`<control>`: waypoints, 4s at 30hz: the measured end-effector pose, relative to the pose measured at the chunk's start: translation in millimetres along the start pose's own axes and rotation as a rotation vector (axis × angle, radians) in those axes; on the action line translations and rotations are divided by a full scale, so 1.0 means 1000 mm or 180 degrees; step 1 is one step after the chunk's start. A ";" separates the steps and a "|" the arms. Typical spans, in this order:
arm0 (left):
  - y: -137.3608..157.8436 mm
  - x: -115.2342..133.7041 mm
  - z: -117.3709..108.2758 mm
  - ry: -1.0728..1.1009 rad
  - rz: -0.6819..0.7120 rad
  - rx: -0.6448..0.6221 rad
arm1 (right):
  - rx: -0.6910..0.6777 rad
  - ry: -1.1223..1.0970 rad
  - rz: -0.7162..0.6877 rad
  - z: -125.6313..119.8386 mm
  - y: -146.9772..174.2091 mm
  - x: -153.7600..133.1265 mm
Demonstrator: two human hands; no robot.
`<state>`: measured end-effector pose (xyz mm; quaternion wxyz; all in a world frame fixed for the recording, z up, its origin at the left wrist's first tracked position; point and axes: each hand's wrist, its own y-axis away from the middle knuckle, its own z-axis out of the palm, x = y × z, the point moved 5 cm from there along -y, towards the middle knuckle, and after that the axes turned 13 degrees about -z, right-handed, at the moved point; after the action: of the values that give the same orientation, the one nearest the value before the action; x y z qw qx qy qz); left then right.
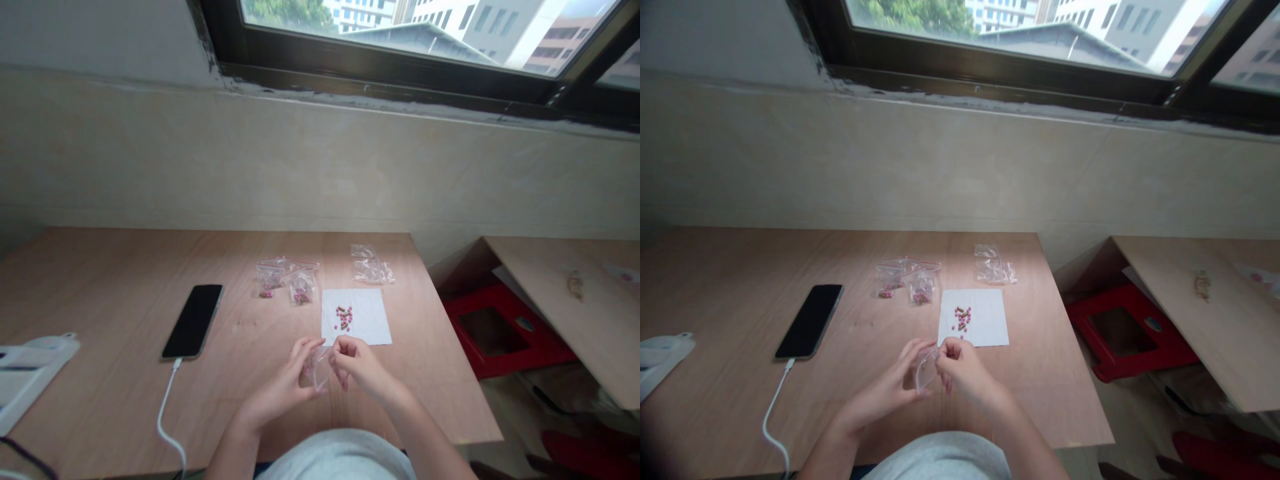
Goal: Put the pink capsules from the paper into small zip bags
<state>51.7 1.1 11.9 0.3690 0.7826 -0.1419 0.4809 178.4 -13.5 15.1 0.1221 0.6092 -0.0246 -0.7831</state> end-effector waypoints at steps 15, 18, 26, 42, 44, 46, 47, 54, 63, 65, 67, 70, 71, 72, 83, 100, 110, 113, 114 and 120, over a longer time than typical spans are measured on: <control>-0.011 -0.028 -0.003 0.1124 -0.0495 -0.0213 | 0.0425 -0.0021 -0.0270 -0.016 -0.006 -0.001; -0.017 -0.032 -0.009 0.0949 -0.0453 0.0155 | 0.0542 -0.0025 -0.0330 -0.020 -0.007 0.005; -0.031 -0.043 -0.024 0.0443 -0.0471 0.1286 | 0.0321 0.0109 -0.0498 -0.022 -0.002 0.009; -0.052 -0.030 -0.025 0.0409 -0.0207 0.1440 | 0.0999 0.0304 -0.0365 -0.061 -0.037 0.057; -0.058 -0.027 -0.025 0.0358 -0.0152 0.1444 | 0.0981 0.0024 -0.0231 -0.064 -0.041 0.064; -0.063 -0.025 -0.025 0.0318 -0.0118 0.1446 | 0.0959 -0.0173 -0.0089 -0.065 -0.044 0.069; -0.065 -0.025 -0.025 0.0297 -0.0110 0.1441 | 0.0958 -0.0241 -0.0033 -0.066 -0.044 0.071; -0.071 -0.031 -0.026 0.0288 -0.0047 0.1298 | 0.0878 -0.0437 0.0043 -0.069 -0.043 0.073; -0.071 -0.032 -0.034 0.1025 -0.0226 0.1231 | 0.0822 -0.0575 0.0005 -0.071 -0.043 0.073; -0.072 -0.031 -0.035 0.1177 -0.0289 0.1203 | 0.0804 -0.0575 -0.0005 -0.071 -0.044 0.073; -0.072 -0.031 -0.035 0.1286 -0.0343 0.1212 | 0.0803 -0.0560 -0.0011 -0.071 -0.044 0.073; -0.074 -0.031 -0.035 0.1384 -0.0373 0.1224 | 0.0794 -0.0509 -0.0025 -0.071 -0.043 0.073; -0.075 -0.030 -0.035 0.1386 -0.0369 0.1219 | 0.0790 -0.0494 -0.0031 -0.071 -0.043 0.074; -0.076 -0.030 -0.035 0.1399 -0.0363 0.1206 | 0.0788 -0.0484 -0.0037 -0.071 -0.043 0.074; -0.079 -0.041 -0.029 0.2133 -0.0550 0.1132 | 0.0746 -0.0465 -0.0159 -0.073 -0.042 0.073; -0.080 -0.040 -0.029 0.2104 -0.0596 0.0953 | 0.0728 -0.0425 -0.0153 -0.072 -0.041 0.070; -0.085 -0.036 -0.025 0.2116 -0.0475 0.0921 | 0.0719 -0.0447 -0.0157 -0.075 -0.041 0.074; -0.085 -0.036 -0.027 0.2126 -0.0428 0.0953 | 0.0732 -0.0473 -0.0134 -0.076 -0.041 0.076; -0.084 -0.036 -0.027 0.2125 -0.0416 0.0957 | 0.0739 -0.0476 -0.0125 -0.077 -0.041 0.077; -0.081 -0.034 -0.030 0.2110 -0.0344 0.0974 | 0.0708 -0.0460 -0.0132 -0.077 -0.042 0.078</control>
<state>61.9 73.4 -45.1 0.2986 0.6368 0.1005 0.7038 227.8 18.5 -86.0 0.0355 0.5614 -0.1075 -0.8197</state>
